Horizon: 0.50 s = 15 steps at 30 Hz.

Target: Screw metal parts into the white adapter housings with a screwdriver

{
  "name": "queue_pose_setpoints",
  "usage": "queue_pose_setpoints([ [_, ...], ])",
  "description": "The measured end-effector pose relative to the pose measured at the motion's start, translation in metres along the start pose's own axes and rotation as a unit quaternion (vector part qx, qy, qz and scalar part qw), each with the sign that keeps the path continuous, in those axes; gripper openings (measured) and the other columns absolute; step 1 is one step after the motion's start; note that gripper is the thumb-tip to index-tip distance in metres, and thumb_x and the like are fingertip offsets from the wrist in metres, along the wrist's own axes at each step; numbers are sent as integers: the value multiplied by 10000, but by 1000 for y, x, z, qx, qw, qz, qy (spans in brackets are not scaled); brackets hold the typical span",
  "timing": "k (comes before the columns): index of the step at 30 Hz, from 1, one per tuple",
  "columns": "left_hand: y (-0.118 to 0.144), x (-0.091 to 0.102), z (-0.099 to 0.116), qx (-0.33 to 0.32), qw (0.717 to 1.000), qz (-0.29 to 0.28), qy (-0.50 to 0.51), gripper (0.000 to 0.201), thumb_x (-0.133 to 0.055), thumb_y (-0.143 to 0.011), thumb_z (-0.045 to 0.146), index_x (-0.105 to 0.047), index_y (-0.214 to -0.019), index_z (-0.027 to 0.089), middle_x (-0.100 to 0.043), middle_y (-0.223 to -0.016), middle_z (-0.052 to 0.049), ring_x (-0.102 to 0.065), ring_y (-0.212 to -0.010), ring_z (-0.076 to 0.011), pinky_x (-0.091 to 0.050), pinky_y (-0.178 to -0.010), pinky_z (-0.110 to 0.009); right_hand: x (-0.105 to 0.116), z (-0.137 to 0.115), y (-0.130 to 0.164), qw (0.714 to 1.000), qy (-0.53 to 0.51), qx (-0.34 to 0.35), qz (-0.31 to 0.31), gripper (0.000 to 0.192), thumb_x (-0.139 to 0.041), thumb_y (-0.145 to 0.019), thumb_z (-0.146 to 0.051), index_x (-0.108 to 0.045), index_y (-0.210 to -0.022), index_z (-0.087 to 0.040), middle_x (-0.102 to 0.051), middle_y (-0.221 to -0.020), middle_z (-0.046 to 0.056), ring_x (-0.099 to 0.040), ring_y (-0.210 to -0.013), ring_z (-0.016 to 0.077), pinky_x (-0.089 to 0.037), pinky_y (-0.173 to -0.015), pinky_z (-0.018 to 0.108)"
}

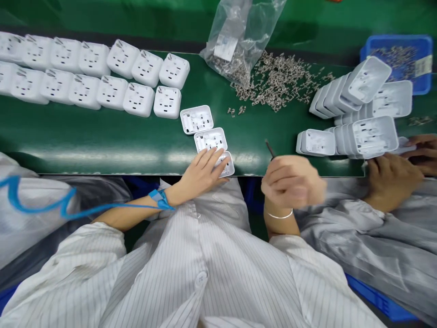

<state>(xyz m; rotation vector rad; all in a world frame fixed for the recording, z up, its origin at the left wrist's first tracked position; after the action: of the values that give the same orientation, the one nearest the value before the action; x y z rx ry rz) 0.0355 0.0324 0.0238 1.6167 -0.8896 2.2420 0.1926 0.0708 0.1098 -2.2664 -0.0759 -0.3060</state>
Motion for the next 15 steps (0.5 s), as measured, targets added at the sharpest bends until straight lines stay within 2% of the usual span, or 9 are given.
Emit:
queue_pose_setpoints([
  [2,5,4,-7,-11,1000,17,21,837,-517,-900,718,-496,-1469,104,-560,-1457,-238,-538,-1368,-379,-405,-1163,-515,-1,0,-28,977,-155,14,145,555,-429,-975,-477,-170,-547,-236,-164,-363,-61,-181,-233,101,-183,-260,272],
  [3,8,6,-11,-14,999,24,27,901,-495,-881,762,-476,-1482,92,-563,-1451,-243,-539,-1368,-381,-413,-1161,-511,-10,6,-43,960,-221,-9,171,561,-498,-944,-429,-140,-565,-222,-136,-364,-72,-135,-224,81,-136,-239,240],
  [5,15,10,-21,-13,999,36,25,887,-468,-897,760,-480,-1478,90,-598,-1418,-230,-556,-1359,-367,-436,-1150,-497,-41,21,-72,940,-301,-88,138,599,-555,-909,-425,-127,-550,-210,-117,-377,-70,-119,-229,66,-117,-220,226],
  [8,21,17,-39,-7,998,61,7,709,-467,-963,653,-538,-1428,123,-660,-1351,-187,-602,-1315,-335,-482,-1106,-482,-81,47,-99,927,-317,-181,88,660,-478,-919,-629,-125,-526,-232,-109,-403,-60,-118,-259,82,-141,-230,284],
  [12,16,24,-72,39,994,96,17,587,-506,-984,529,-527,-1434,153,-633,-1397,-175,-563,-1357,-340,-467,-1113,-514,-119,70,-116,926,-318,-202,37,707,-405,-863,-816,-132,-534,-252,-112,-419,-57,-120,-296,101,-201,-278,324],
  [15,7,19,-91,78,993,69,56,587,-502,-991,492,-488,-1460,138,-580,-1452,-197,-501,-1418,-347,-429,-1157,-548,-141,83,-126,921,-327,-210,33,725,-411,-837,-847,-144,-534,-244,-128,-440,-51,-130,-321,100,-202,-306,314],
])
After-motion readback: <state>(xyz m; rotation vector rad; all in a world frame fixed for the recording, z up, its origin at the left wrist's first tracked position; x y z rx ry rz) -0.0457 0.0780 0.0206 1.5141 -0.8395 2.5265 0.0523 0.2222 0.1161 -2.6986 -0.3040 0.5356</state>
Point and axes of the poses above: each hand's wrist, its own y-axis away from the middle knuckle, its own x-axis out of the back of the hand, z = x × y, the point moved 6 cm from there along -y, towards the middle knuckle
